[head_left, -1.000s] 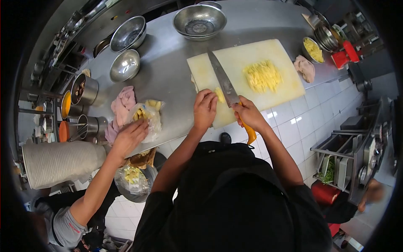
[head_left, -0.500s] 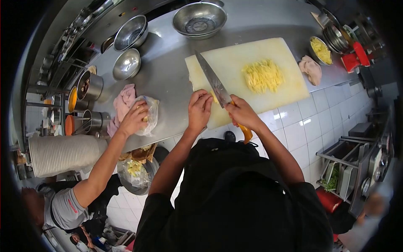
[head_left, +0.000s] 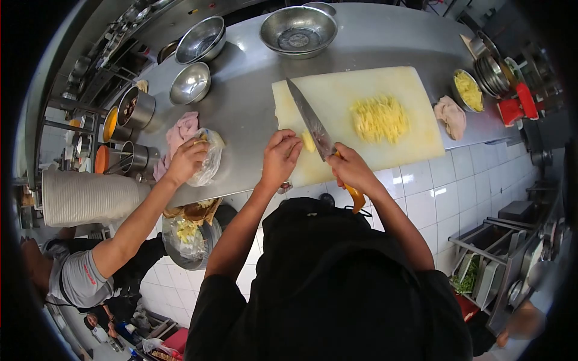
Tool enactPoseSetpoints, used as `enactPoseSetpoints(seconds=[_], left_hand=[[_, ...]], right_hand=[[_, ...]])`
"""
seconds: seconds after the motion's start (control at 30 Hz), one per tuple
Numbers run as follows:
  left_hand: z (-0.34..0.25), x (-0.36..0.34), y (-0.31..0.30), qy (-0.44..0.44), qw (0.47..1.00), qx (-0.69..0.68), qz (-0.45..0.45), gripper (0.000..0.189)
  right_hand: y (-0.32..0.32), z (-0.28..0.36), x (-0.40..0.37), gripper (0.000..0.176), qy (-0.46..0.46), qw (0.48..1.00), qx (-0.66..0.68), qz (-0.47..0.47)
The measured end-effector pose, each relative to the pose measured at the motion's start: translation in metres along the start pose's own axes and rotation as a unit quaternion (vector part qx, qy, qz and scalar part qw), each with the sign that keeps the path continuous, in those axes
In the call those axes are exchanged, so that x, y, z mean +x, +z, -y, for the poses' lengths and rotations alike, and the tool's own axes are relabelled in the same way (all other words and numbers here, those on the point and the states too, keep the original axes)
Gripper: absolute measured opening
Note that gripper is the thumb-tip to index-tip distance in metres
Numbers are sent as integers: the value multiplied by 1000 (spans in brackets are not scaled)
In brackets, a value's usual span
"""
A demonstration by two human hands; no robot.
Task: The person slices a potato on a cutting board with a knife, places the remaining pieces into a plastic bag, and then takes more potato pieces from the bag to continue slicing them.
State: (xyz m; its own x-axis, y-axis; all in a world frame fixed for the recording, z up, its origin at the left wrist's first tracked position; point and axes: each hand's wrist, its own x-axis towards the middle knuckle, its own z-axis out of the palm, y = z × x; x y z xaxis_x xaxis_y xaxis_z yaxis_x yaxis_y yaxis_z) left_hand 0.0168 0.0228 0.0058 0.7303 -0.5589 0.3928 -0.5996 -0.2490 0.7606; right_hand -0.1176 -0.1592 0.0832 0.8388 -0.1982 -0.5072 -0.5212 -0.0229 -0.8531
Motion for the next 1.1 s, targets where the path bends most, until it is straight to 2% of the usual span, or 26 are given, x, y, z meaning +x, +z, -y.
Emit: enactPoseSetpoints(seconds=[1.1], left_hand=[[-5, -4, 12, 10, 999, 0, -47, 12]], right_hand=[[7, -8, 2, 33, 0, 1000, -4, 19]])
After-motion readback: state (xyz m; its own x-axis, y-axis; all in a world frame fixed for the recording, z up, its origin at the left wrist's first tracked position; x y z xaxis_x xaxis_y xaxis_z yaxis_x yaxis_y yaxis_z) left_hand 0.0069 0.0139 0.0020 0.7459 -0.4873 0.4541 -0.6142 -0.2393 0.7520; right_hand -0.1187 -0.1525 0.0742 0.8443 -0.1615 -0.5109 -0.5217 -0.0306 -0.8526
